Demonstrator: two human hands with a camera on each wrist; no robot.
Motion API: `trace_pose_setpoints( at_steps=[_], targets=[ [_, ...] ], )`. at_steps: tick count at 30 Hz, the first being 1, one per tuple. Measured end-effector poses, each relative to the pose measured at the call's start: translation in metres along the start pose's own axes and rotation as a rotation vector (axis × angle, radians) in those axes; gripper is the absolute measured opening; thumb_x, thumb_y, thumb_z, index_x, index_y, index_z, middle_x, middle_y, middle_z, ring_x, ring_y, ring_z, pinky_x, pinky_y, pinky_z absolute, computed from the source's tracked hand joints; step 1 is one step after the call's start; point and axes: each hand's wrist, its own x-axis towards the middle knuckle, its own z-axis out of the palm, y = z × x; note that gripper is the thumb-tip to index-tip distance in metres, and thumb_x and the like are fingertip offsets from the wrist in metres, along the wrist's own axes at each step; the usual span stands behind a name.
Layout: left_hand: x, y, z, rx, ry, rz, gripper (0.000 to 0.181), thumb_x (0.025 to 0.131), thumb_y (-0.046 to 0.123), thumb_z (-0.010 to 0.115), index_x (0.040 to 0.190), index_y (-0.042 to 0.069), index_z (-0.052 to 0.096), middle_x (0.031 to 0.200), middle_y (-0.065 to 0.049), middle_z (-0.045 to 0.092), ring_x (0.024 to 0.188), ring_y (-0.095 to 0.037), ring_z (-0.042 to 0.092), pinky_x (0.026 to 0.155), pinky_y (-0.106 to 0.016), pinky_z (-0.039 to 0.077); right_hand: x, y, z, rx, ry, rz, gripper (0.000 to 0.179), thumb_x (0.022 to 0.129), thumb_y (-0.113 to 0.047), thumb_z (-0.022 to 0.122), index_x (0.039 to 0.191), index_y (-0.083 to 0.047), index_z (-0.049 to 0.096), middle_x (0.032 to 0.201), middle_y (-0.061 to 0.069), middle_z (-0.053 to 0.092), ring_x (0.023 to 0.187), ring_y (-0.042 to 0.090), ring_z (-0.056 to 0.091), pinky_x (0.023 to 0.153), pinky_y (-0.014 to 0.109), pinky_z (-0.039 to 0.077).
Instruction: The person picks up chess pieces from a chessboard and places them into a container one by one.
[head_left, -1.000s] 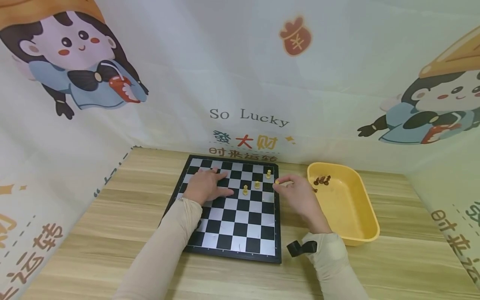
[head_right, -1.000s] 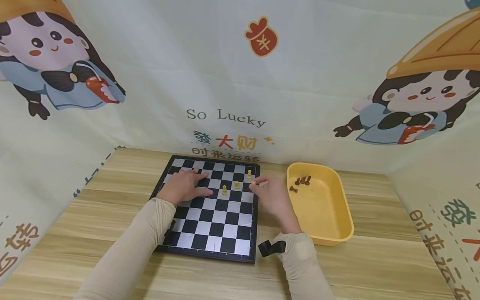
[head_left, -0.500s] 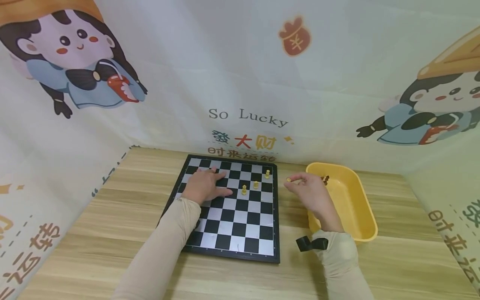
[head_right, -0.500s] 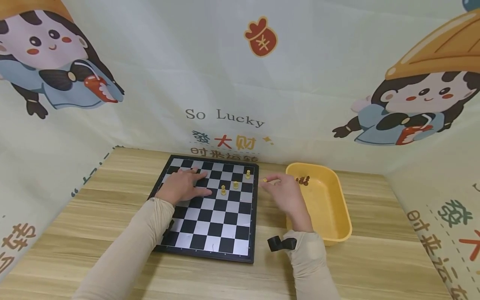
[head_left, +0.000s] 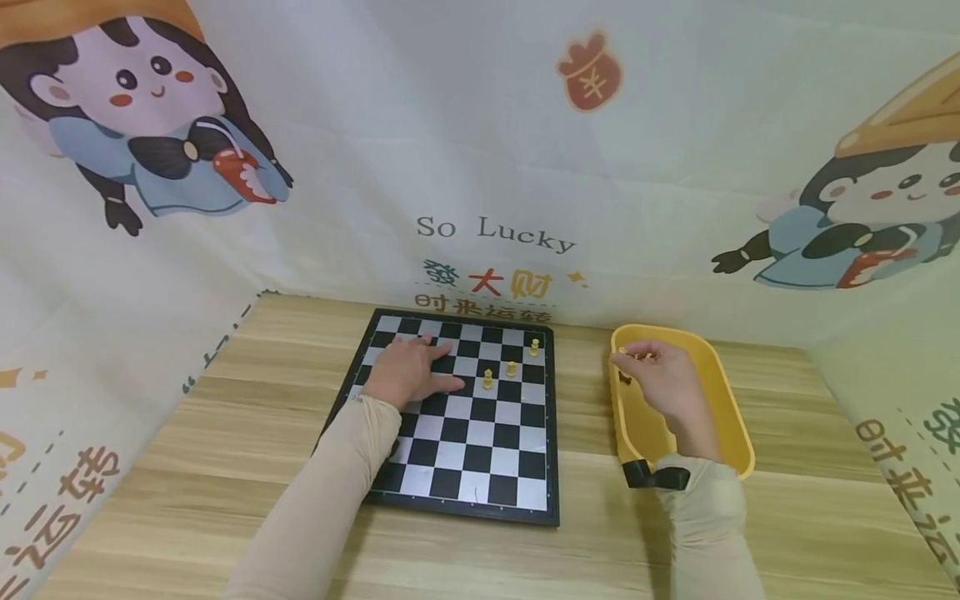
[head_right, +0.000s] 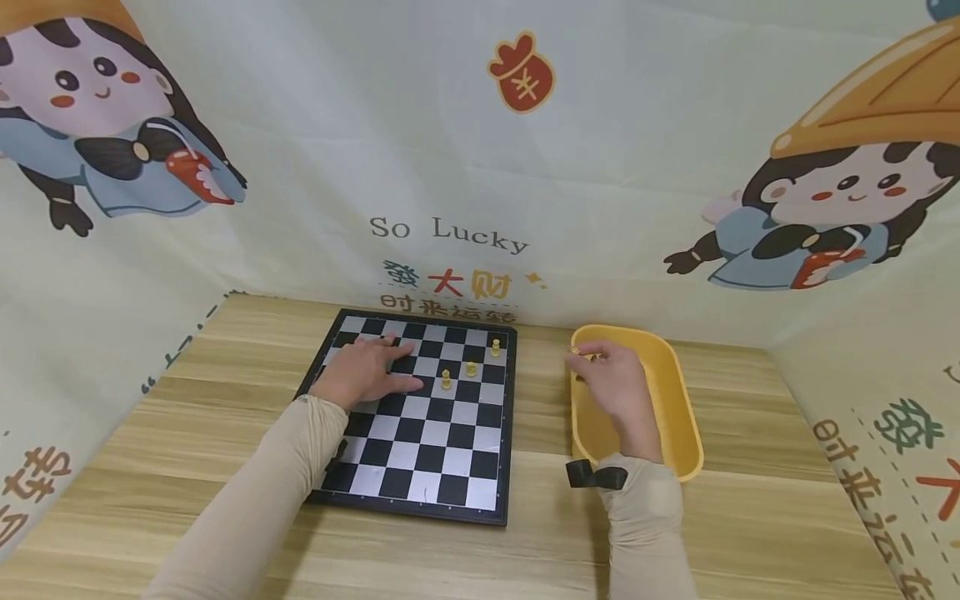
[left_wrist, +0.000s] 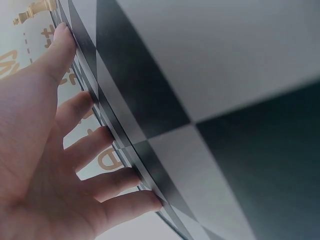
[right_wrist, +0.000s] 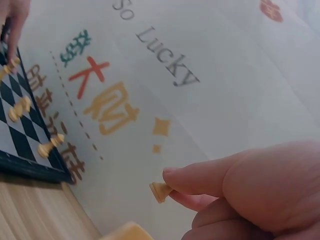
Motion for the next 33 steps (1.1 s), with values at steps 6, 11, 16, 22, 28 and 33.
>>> trace_pose_setpoints(
  at_steps=[6, 11, 16, 22, 28, 33],
  targets=[
    [0.001, 0.0, -0.001, 0.006, -0.011, 0.005, 0.08, 0.091, 0.066, 0.063, 0.155, 0.022, 0.045, 0.162, -0.018, 0.04, 0.15, -0.038, 0.041, 0.129, -0.053, 0.027, -0.002, 0.007, -0.013, 0.056, -0.014, 0.06, 0.041, 0.099, -0.03, 0.066, 0.126, 0.001, 0.062, 0.059, -0.02, 0.052, 0.046, 0.005, 0.033, 0.046, 0.021, 0.032],
    [0.001, 0.0, -0.002, 0.008, -0.012, 0.001, 0.08, 0.091, 0.066, 0.063, 0.155, 0.022, 0.045, 0.162, -0.018, 0.04, 0.15, -0.038, 0.04, 0.129, -0.053, 0.027, -0.001, 0.011, -0.018, 0.055, -0.025, 0.111, 0.047, 0.099, -0.032, 0.065, 0.133, 0.0, 0.059, 0.048, -0.017, 0.032, 0.042, 0.004, 0.031, 0.043, 0.019, 0.031],
    [0.0, 0.0, -0.002, 0.007, 0.005, 0.006, 0.08, 0.09, 0.066, 0.064, 0.155, 0.021, 0.046, 0.161, -0.018, 0.041, 0.149, -0.038, 0.042, 0.128, -0.053, 0.028, 0.001, 0.014, -0.024, 0.032, -0.041, 0.12, 0.049, 0.1, -0.033, 0.064, 0.135, 0.001, 0.057, 0.049, -0.018, 0.029, 0.041, 0.003, 0.031, 0.043, 0.02, 0.031],
    [0.002, 0.001, -0.002, 0.009, 0.005, 0.016, 0.08, 0.09, 0.066, 0.063, 0.155, 0.022, 0.046, 0.161, -0.018, 0.041, 0.149, -0.038, 0.042, 0.129, -0.053, 0.028, 0.002, 0.017, -0.03, -0.003, -0.039, 0.132, 0.049, 0.099, -0.036, 0.064, 0.134, -0.002, 0.059, 0.05, -0.017, 0.029, 0.042, 0.004, 0.032, 0.043, 0.021, 0.032],
    [0.001, 0.0, -0.003, 0.022, 0.004, 0.009, 0.08, 0.09, 0.066, 0.064, 0.155, 0.022, 0.046, 0.161, -0.018, 0.041, 0.149, -0.038, 0.042, 0.128, -0.053, 0.028, 0.006, 0.022, -0.033, -0.134, -0.046, 0.113, 0.047, 0.1, -0.039, 0.062, 0.128, -0.002, 0.063, 0.086, 0.0, 0.056, 0.064, 0.012, 0.045, 0.056, 0.025, 0.039],
    [0.001, 0.001, -0.002, 0.014, 0.007, 0.016, 0.08, 0.09, 0.066, 0.064, 0.154, 0.021, 0.047, 0.16, -0.019, 0.042, 0.148, -0.038, 0.043, 0.128, -0.054, 0.029, 0.013, 0.025, -0.038, -0.283, -0.095, 0.053, 0.05, 0.101, -0.04, 0.059, 0.128, 0.002, 0.063, 0.121, 0.022, 0.063, 0.088, 0.028, 0.057, 0.069, 0.032, 0.047]
  ],
)
